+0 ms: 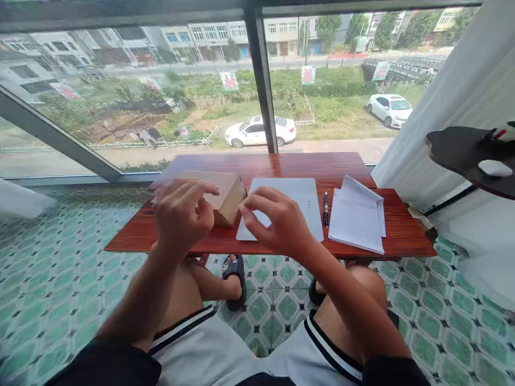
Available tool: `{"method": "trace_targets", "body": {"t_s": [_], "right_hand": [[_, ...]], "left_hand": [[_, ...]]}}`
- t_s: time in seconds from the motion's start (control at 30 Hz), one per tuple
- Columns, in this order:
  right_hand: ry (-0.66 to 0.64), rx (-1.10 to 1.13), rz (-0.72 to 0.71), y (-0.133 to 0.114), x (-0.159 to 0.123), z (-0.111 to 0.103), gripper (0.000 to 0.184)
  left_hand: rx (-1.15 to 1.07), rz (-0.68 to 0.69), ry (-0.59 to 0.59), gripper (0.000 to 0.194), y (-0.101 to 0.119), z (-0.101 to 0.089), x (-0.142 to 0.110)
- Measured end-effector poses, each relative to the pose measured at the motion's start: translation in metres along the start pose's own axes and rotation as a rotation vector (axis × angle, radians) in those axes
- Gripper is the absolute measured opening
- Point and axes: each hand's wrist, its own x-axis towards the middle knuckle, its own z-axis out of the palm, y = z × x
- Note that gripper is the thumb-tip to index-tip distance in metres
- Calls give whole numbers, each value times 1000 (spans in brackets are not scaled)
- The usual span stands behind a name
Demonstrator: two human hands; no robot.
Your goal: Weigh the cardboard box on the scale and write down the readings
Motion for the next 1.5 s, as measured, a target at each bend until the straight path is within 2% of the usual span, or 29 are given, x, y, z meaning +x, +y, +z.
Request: {"method": "trace_targets", "body": {"t_s": [0.1, 0.17, 0.23, 0.3, 0.4, 0.53, 0.8, 0.97, 1.07, 1.17, 1.3, 1.5], "right_hand": [[148, -76, 132, 34, -4, -32, 22], [201, -142, 241, 59, -7, -54, 24], [179, -261, 317, 86, -13, -76, 26], [170, -473, 398, 110, -24, -94, 24], [127, -686, 546, 137, -45, -107, 19], [-2, -700, 711, 154, -62, -105, 15], [-322, -834, 903, 167, -61, -93, 21], [-364, -828, 941, 179, -66, -89, 21], [-388, -810, 945, 184, -68, -86, 19], [-403, -800, 950, 186, -68, -84, 19], [-439, -793, 947, 185, -68, -81, 20], [-508, -796, 926, 184, -67, -77, 18]], "left_hand": [[-17, 72, -32, 27, 15, 4, 2], [-45, 119, -59, 27, 25, 7, 2], [-89, 166, -90, 29, 36, 10, 2], [-136, 217, -129, 28, 48, 14, 1], [-200, 306, -189, 25, 66, 24, 1], [-258, 434, -239, 20, 89, 43, 2], [-312, 652, -312, 14, 136, 81, 5], [-345, 721, -298, 16, 166, 114, 4], [-350, 819, -256, 14, 178, 135, -3], [-449, 954, -164, 15, 186, 151, -11], [-514, 1030, -41, 16, 192, 161, -18], [-515, 1024, -51, 15, 199, 169, -25]]}}
